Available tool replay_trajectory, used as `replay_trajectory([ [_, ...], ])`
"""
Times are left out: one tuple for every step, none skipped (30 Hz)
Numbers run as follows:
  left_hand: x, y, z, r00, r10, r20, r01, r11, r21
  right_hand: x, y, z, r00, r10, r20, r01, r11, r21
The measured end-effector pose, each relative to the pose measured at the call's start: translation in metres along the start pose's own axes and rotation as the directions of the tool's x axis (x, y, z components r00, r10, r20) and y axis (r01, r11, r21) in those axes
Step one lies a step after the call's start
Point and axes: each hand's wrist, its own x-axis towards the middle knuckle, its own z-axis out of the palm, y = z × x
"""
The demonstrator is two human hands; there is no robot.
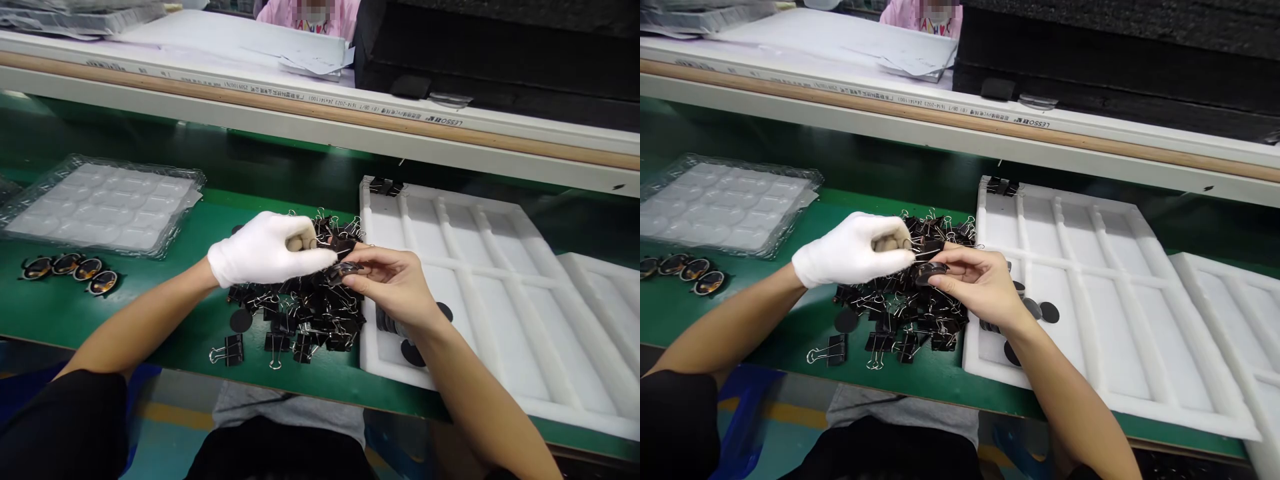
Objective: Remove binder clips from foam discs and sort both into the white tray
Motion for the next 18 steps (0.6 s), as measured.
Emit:
replay_trajectory([
  [0.0,0.0,-0.002,1.0,0.02,0.02,-0.02,1.0,0.009,0.0,0.0,0.0,1.0,-0.005,0.002,0.005,1.0,0.003],
  [0.0,0.0,-0.002,0.999,0.038,0.028,-0.038,0.999,0.015,0.0,0.001,0.0,1.0,-0.012,0.006,0.012,1.0,0.005],
  [-0.001,0.0,-0.002,0.998,0.051,0.031,-0.052,0.998,0.023,0.0,0.001,0.0,1.0,-0.016,0.009,0.016,1.0,0.002],
  [-0.001,0.0,-0.001,0.998,0.06,0.029,-0.06,0.998,0.033,0.0,0.002,-0.001,1.0,-0.015,0.009,0.015,1.0,-0.006],
  [-0.001,0.0,0.0,0.997,0.068,0.025,-0.07,0.997,0.046,0.0,0.002,-0.001,1.0,-0.01,0.007,0.01,1.0,-0.019],
  [-0.002,-0.001,0.002,0.997,0.081,0.019,-0.082,0.995,0.059,0.0,0.003,-0.002,1.0,-0.002,0.002,0.002,0.999,-0.037],
  [-0.002,-0.001,0.003,0.995,0.096,0.013,-0.097,0.993,0.068,-0.001,0.003,-0.002,1.0,0.006,-0.001,-0.006,0.999,-0.053],
  [-0.002,-0.001,0.005,0.994,0.112,0.007,-0.113,0.991,0.072,-0.001,0.002,-0.003,1.0,0.013,0.007,-0.012,0.998,-0.063],
  [-0.003,-0.001,0.006,0.992,0.125,-0.001,-0.125,0.99,0.067,-0.002,0.002,-0.003,0.999,0.02,0.03,-0.018,0.998,-0.064],
  [-0.003,-0.001,0.007,0.991,0.133,-0.007,-0.133,0.99,0.053,-0.002,0.001,-0.004,0.998,0.028,0.062,-0.024,0.998,-0.057],
  [-0.002,-0.001,0.007,0.991,0.13,-0.017,-0.13,0.991,0.031,-0.002,0.0,-0.005,0.996,0.031,0.089,-0.027,0.999,-0.041],
  [-0.002,-0.001,0.007,0.993,0.114,-0.028,-0.114,0.994,0.004,-0.002,0.0,-0.006,0.995,0.032,0.099,-0.031,0.999,-0.016],
  [-0.002,-0.001,0.006,0.995,0.087,-0.045,-0.088,0.996,-0.027,-0.001,-0.001,-0.007,0.995,0.039,0.087,-0.041,0.999,0.014],
  [-0.001,-0.001,0.005,0.996,0.057,-0.062,-0.06,0.996,-0.061,0.0,-0.001,-0.009,0.997,0.052,0.052,-0.055,0.997,0.047],
  [0.0,-0.001,0.003,0.996,0.028,-0.08,-0.036,0.995,-0.097,0.001,-0.001,-0.01,0.997,0.073,0.004,-0.073,0.994,0.08],
  [0.001,-0.001,0.002,0.995,0.003,-0.099,-0.016,0.991,-0.132,0.003,0.0,-0.012,0.994,0.098,-0.043,-0.093,0.99,0.109],
  [0.001,0.0,0.001,0.993,-0.018,-0.118,-0.002,0.987,-0.163,0.005,0.001,-0.013,0.989,0.127,-0.077,-0.116,0.985,0.13],
  [0.002,0.0,0.0,0.99,-0.033,-0.135,0.007,0.983,-0.186,0.006,0.002,-0.014,0.984,0.149,-0.101,-0.135,0.981,0.14],
])
